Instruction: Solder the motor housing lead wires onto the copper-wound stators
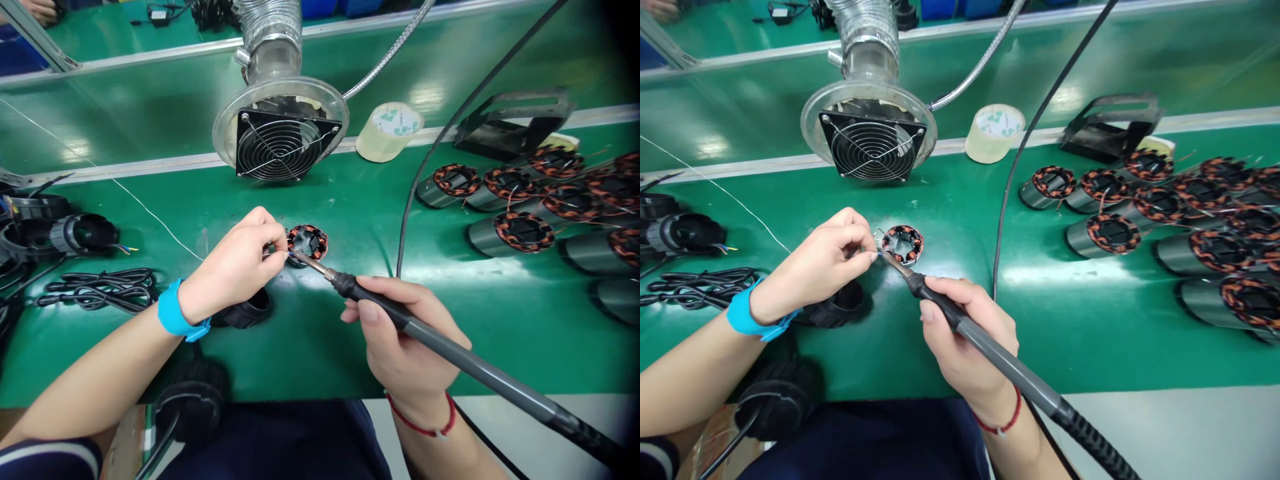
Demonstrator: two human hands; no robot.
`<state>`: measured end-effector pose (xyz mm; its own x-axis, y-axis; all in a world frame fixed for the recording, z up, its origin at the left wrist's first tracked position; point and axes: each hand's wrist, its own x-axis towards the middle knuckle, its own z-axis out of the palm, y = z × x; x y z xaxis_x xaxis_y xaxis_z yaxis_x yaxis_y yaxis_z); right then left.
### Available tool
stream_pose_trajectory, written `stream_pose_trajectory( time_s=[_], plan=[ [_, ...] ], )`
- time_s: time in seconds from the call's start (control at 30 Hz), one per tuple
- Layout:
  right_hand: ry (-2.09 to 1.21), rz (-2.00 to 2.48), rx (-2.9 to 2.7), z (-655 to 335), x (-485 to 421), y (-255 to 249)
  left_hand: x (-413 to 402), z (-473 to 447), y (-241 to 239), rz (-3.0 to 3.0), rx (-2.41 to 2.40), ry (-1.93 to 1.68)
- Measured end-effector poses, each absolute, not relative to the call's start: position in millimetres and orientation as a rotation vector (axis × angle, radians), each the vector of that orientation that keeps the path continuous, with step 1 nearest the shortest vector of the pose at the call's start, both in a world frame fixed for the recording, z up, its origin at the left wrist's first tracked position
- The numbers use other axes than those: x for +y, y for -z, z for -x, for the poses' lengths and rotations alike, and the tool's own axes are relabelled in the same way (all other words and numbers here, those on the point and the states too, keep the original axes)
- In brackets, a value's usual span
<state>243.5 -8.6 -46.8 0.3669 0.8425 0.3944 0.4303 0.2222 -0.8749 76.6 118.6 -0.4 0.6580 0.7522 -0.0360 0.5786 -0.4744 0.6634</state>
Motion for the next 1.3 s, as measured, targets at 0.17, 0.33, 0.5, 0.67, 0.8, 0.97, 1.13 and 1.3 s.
stream_pose_trajectory(
  time_s=[0.17,0.33,0.5,0.67,0.8,0.97,1.13,1.3],
  plan=[
    [-0.297,1.378,-1.224,-241.8,-9.9,47.2,119.2,-76.8,1.9,-2.207,1.047,-0.359],
    [-0.343,1.332,-1.276,-238.7,-13.7,51.9,118.9,-77.2,2.0,-2.195,1.062,-0.351],
    [-0.279,1.284,-1.329,-238.1,-13.8,57.4,117.8,-78.1,2.2,-2.195,1.066,-0.361],
    [-0.229,1.252,-1.380,-239.1,-13.4,60.2,117.8,-78.7,2.8,-2.189,1.079,-0.361],
    [-0.203,1.222,-1.389,-239.3,-13.4,61.2,117.4,-78.7,2.6,-2.184,1.092,-0.360],
    [-0.249,1.204,-1.385,-239.0,-13.4,63.4,117.0,-79.3,2.8,-2.172,1.107,-0.363],
    [-0.245,1.208,-1.372,-238.0,-13.1,64.6,116.9,-79.7,2.8,-2.173,1.115,-0.360],
    [-0.234,1.205,-1.398,-237.2,-12.3,63.5,116.9,-80.2,2.8,-2.164,1.115,-0.373]
  ],
)
